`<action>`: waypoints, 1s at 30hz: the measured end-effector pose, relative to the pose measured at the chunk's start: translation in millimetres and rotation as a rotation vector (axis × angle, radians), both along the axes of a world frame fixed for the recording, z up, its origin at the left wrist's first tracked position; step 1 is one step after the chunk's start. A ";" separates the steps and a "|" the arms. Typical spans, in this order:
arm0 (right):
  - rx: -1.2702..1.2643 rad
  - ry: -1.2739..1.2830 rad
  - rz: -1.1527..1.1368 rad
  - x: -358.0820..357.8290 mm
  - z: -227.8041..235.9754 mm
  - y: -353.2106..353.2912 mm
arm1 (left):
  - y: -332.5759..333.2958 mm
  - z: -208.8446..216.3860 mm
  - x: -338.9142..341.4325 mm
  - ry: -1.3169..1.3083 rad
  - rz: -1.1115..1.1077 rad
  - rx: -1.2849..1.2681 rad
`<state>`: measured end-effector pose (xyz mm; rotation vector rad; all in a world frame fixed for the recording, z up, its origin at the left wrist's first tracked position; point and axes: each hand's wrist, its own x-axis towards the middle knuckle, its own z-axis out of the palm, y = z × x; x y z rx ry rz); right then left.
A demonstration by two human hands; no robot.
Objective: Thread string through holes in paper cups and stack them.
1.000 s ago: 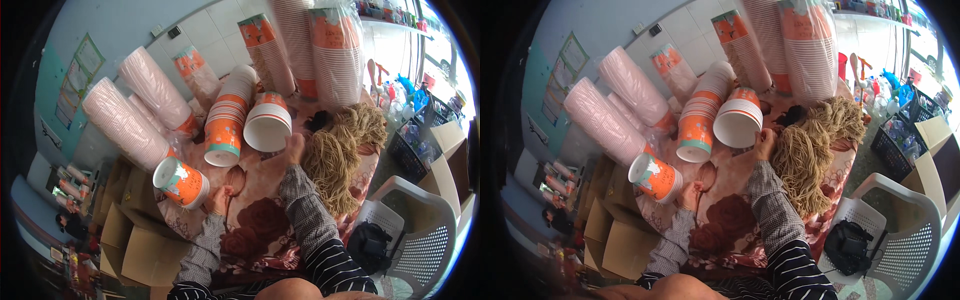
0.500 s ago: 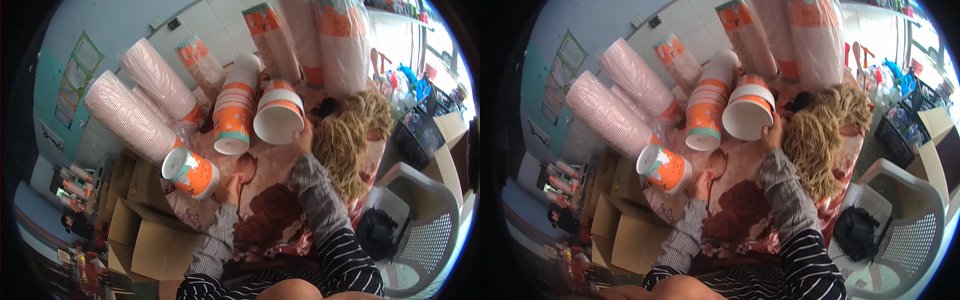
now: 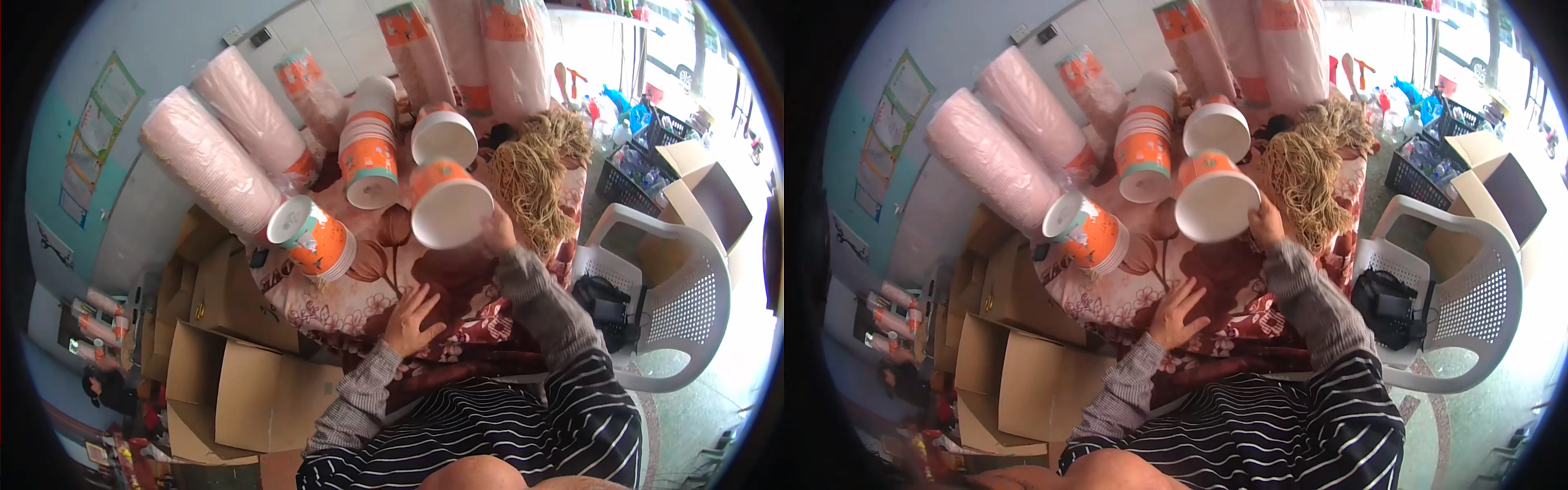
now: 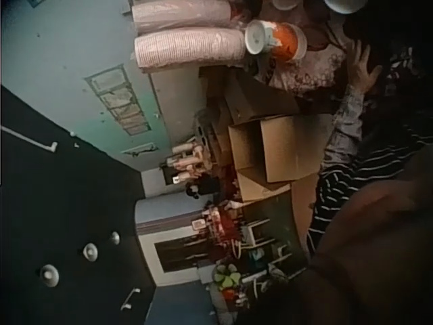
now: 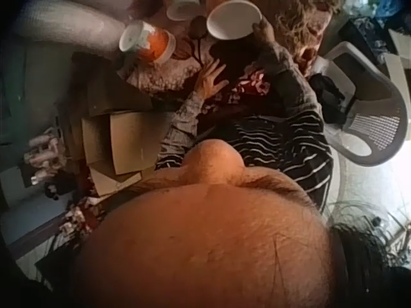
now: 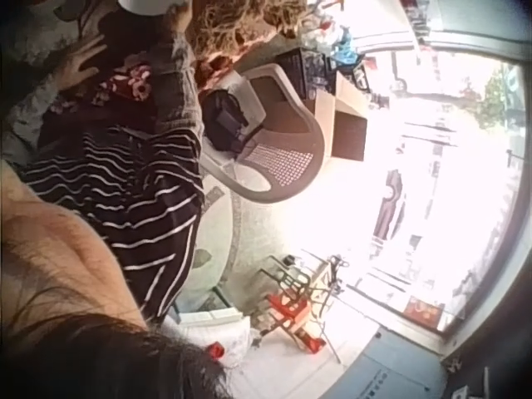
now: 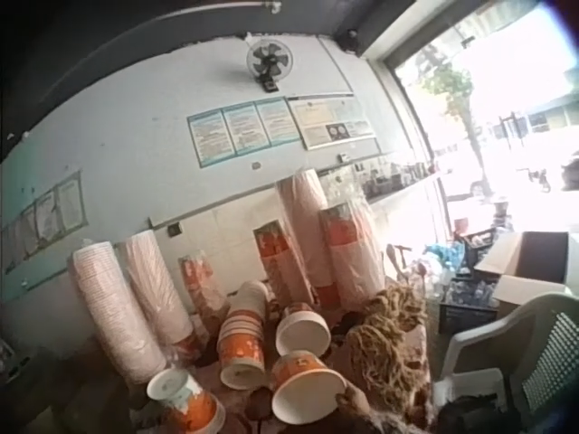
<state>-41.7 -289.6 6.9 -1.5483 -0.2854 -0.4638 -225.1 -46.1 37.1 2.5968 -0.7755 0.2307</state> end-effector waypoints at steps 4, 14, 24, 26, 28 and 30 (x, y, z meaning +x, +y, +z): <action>-0.195 0.016 -0.089 -70.5 -2.9 13.0 | 6.2 -16.6 -38.0 0.070 0.108 -0.439; -0.232 -0.172 -0.048 -139.8 -29.3 21.9 | 28.7 -46.8 -53.8 1.041 -0.126 -2.194; -0.293 -0.057 -0.025 -176.8 -1.9 7.5 | 19.1 -47.4 -59.9 -0.078 0.218 -1.119; -0.270 -0.127 0.019 -171.5 -3.6 8.5 | 21.3 -40.2 -52.0 -0.041 0.213 -1.025; -0.317 -0.096 0.052 -167.4 -10.4 15.1 | 19.7 -40.4 -50.2 -0.117 0.219 -0.974; -0.323 -0.132 0.039 -190.8 11.9 15.6 | 17.1 -35.4 -55.0 -0.325 0.311 -0.701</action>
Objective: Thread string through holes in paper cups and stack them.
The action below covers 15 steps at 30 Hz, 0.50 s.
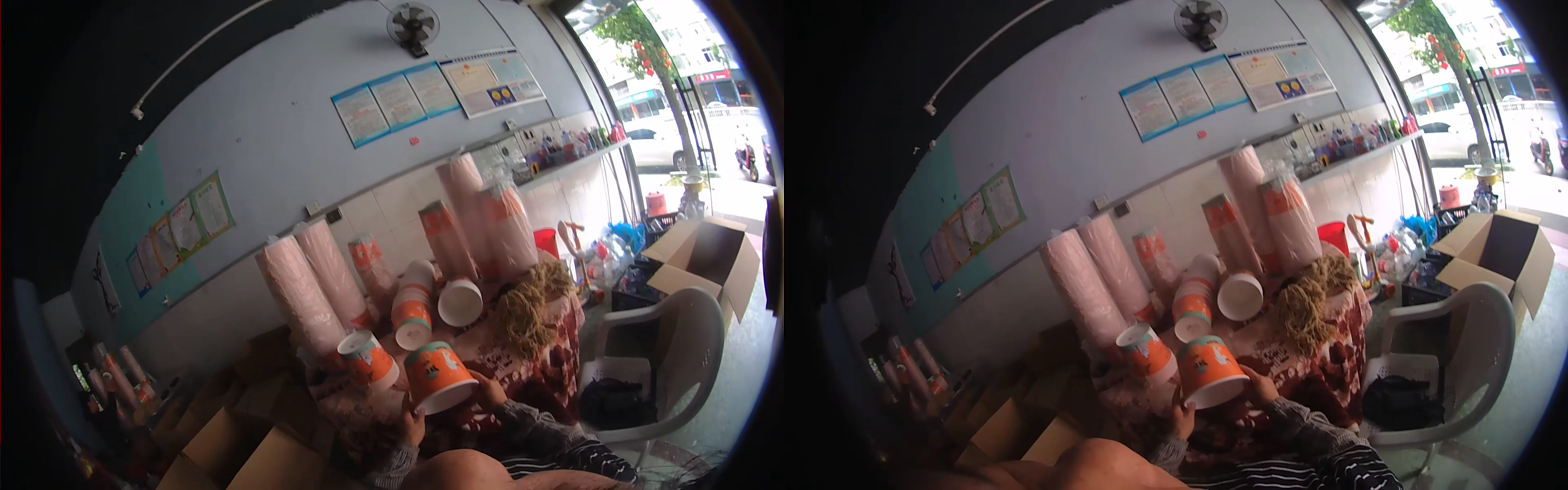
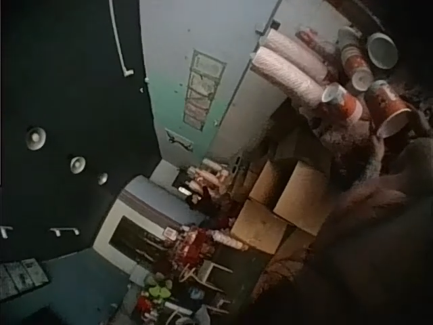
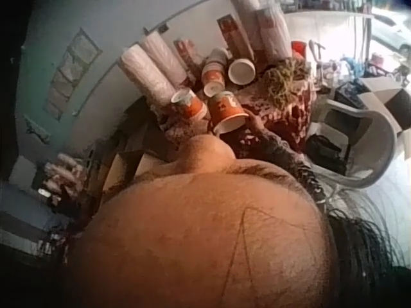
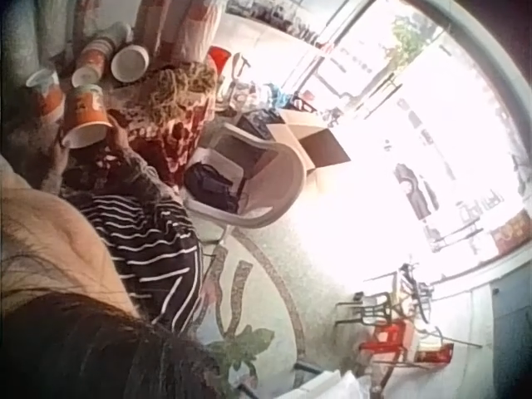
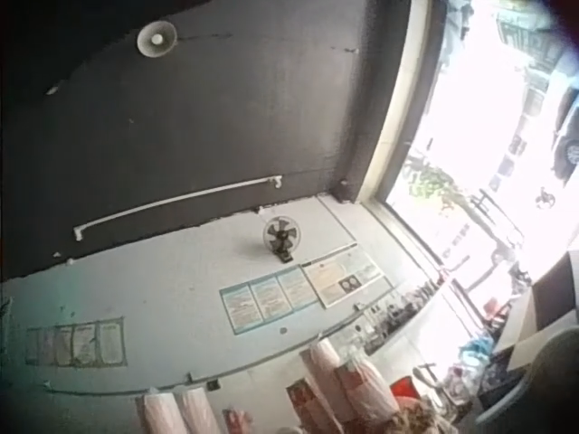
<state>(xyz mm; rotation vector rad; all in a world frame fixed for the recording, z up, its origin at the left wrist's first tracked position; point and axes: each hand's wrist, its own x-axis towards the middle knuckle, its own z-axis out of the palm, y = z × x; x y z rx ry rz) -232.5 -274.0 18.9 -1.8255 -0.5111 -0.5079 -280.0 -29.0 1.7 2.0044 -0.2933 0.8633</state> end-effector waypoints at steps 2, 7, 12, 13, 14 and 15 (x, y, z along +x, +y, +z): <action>0.039 0.061 0.019 -4.3 2.9 -3.4 | -5.6 0.8 -6.6 0.145 0.129 0.152; 0.157 -0.185 0.175 8.4 20.3 -5.0 | -9.2 17.4 -4.4 0.370 0.149 -0.196; 0.097 -0.163 0.164 -5.8 55.3 -15.2 | -8.1 17.9 7.8 0.310 0.086 -0.486; 0.187 -0.206 0.168 1.4 51.7 -17.7 | -7.8 16.4 13.1 0.291 0.006 -0.566; 0.130 -0.242 0.140 1.5 62.9 -25.1 | -12.9 19.9 13.1 0.236 -0.044 -0.639; 0.217 -0.151 0.159 -7.0 74.1 -28.2 | -10.4 25.7 9.2 0.333 -0.009 -0.597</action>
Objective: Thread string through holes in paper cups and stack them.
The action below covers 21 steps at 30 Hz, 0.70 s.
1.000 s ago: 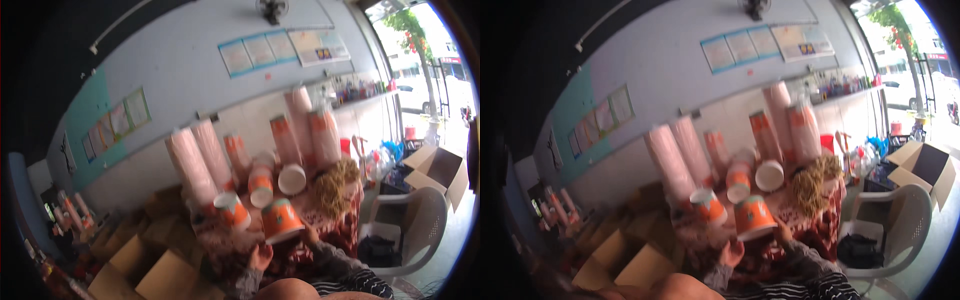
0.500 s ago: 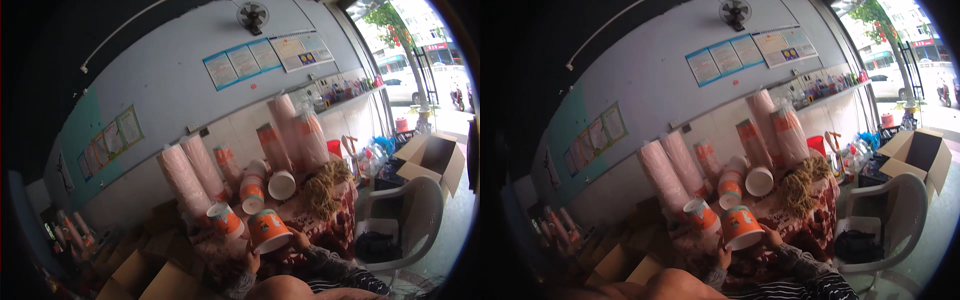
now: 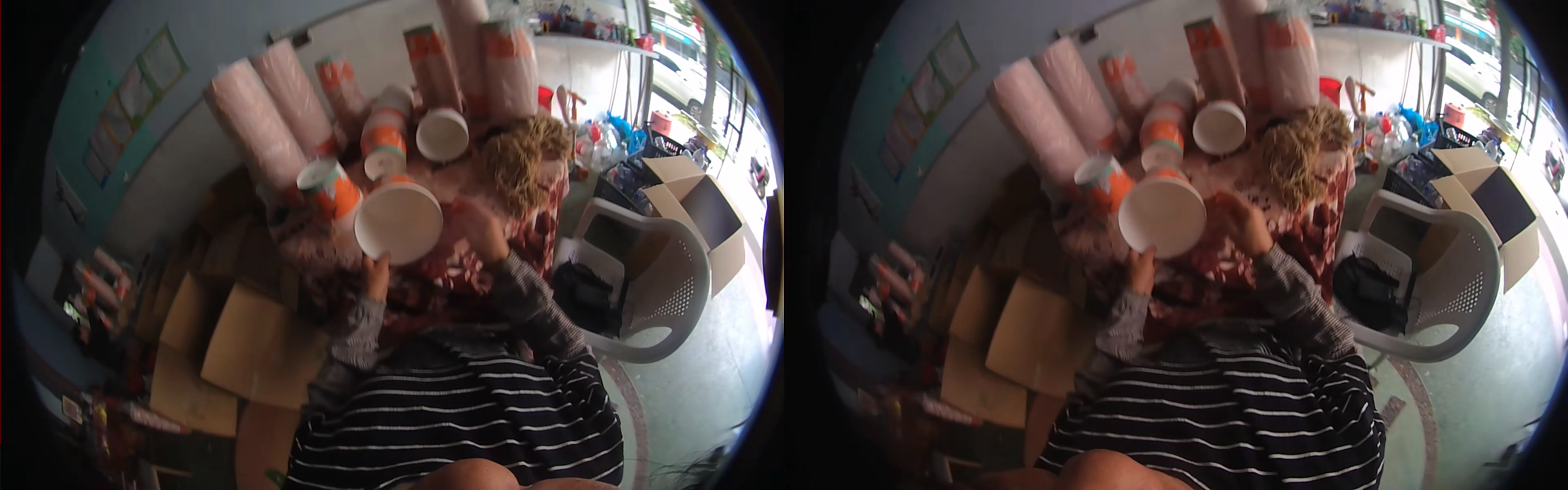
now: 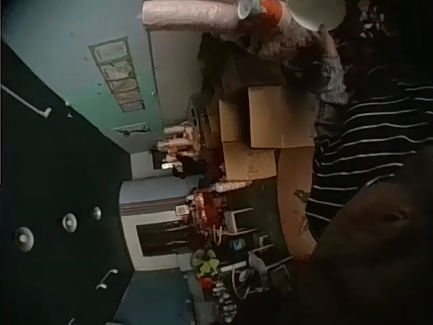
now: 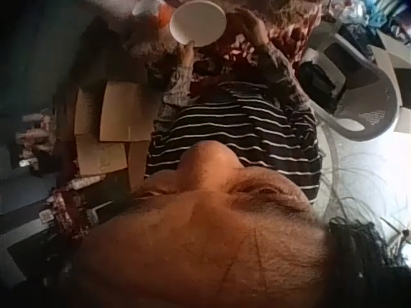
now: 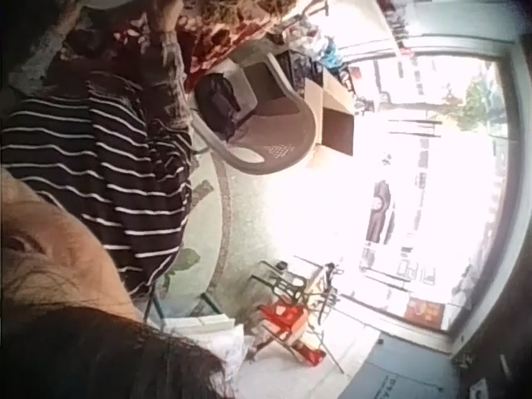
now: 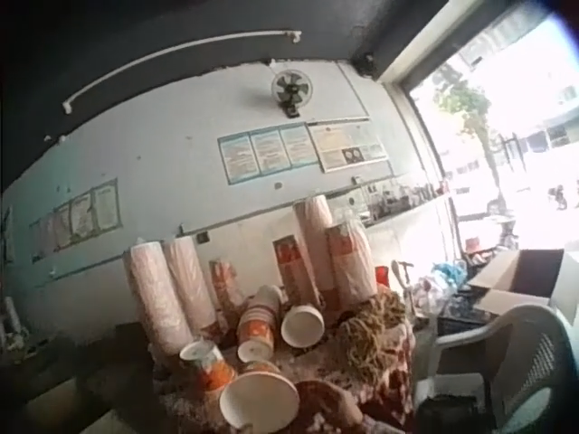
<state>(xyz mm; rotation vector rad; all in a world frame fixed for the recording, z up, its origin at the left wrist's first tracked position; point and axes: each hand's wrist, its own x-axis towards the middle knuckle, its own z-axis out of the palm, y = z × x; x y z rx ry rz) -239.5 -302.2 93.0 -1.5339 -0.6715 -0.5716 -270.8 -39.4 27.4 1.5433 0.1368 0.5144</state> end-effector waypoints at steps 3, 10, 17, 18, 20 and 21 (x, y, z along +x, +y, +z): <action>0.036 0.084 0.008 -1.6 12.9 -24.0 | -9.7 20.6 -7.7 -0.023 -0.216 -0.215; 0.016 0.091 -0.176 -35.1 53.8 -51.7 | 2.0 20.3 -3.3 0.103 -0.188 -0.348; -0.040 0.236 -0.312 117.9 -42.3 -114.8 | 18.0 44.7 26.2 0.062 -0.337 -0.455; -0.051 0.241 -0.304 126.4 -46.7 -102.6 | 21.6 43.6 28.2 0.064 -0.327 -0.465; -0.434 0.074 -0.469 143.1 -56.3 -77.9 | 22.8 40.4 33.4 -0.035 -0.208 -0.377; -0.612 -0.019 -0.531 164.5 -77.9 -95.4 | 10.5 41.2 46.5 -0.031 -0.250 -0.383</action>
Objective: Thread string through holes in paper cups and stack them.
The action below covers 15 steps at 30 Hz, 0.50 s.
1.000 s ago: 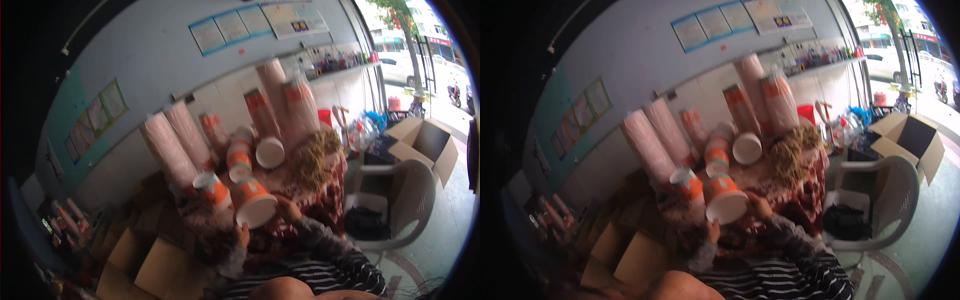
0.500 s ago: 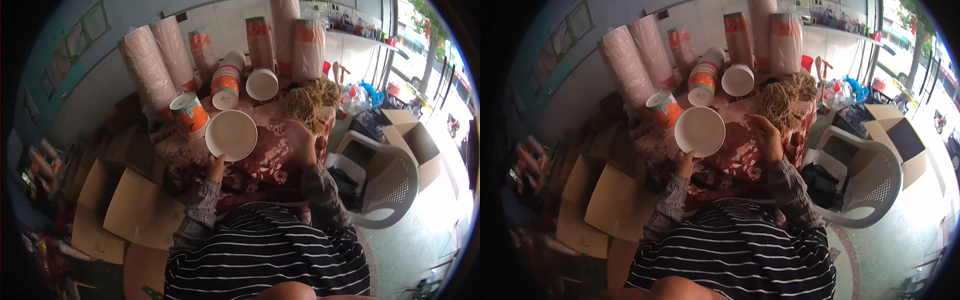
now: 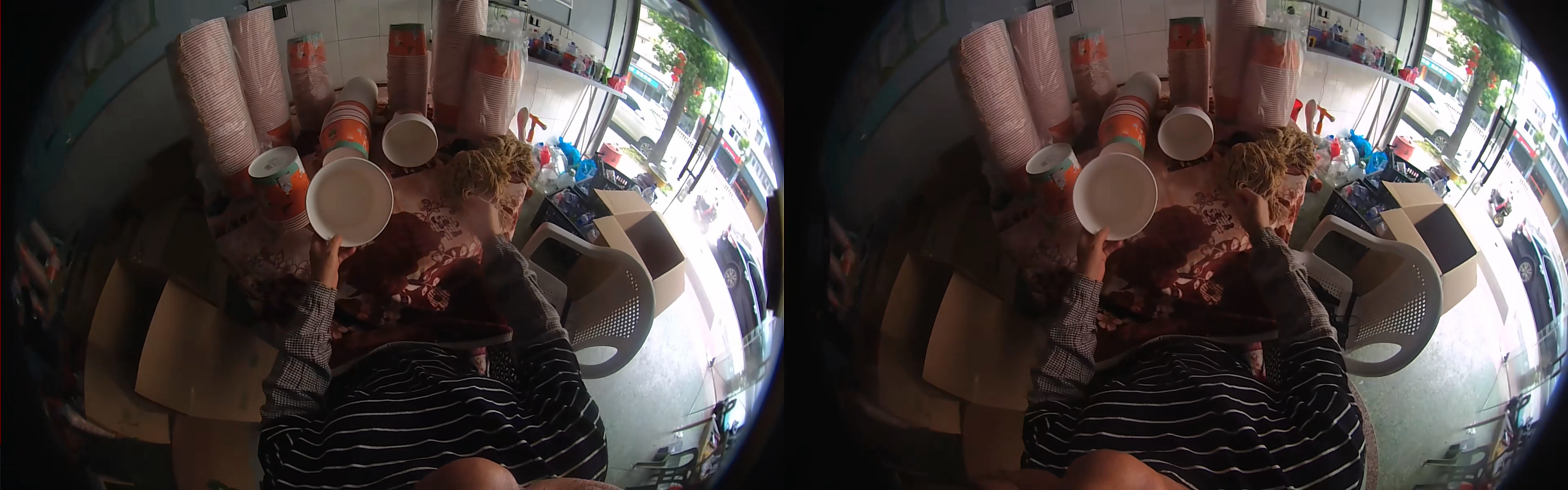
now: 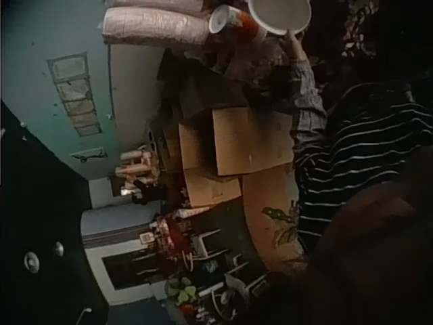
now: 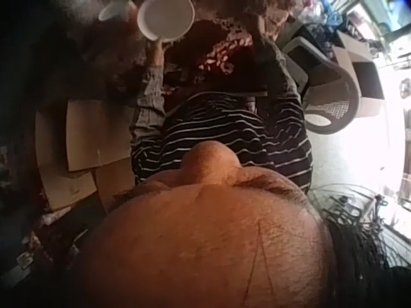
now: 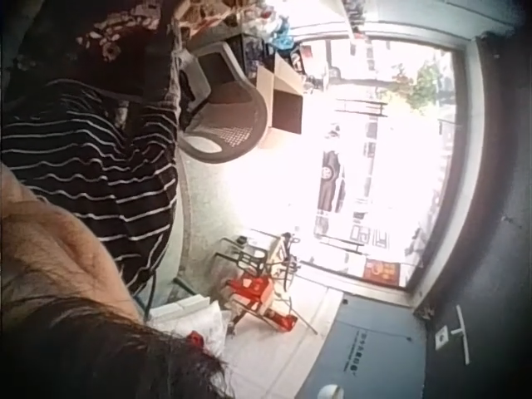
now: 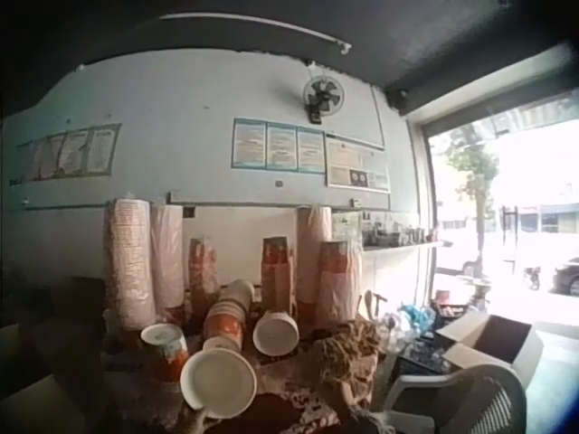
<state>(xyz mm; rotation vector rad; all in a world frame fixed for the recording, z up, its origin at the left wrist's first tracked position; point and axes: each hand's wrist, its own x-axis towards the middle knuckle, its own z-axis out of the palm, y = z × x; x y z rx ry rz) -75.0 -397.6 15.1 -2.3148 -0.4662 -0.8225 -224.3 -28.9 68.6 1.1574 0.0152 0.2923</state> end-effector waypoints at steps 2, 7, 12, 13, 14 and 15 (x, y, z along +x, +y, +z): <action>0.116 0.016 0.018 15.5 0.5 28.4 | 4.3 -22.2 7.2 0.031 0.051 0.034; -0.291 -0.200 0.028 58.9 40.2 46.3 | 25.9 -98.3 32.6 0.106 0.146 -0.010; -0.468 0.042 -0.076 78.6 45.3 46.8 | 42.6 -129.9 41.4 0.216 0.169 0.114; -0.510 0.096 -0.101 80.3 49.0 48.7 | 47.0 -136.0 44.4 0.189 0.164 0.151; -0.551 0.151 -0.129 81.2 52.6 49.9 | 50.4 -142.1 46.2 0.163 0.158 0.190; -0.589 0.223 -0.185 78.8 44.7 34.6 | 42.1 -138.6 48.7 0.172 0.135 0.188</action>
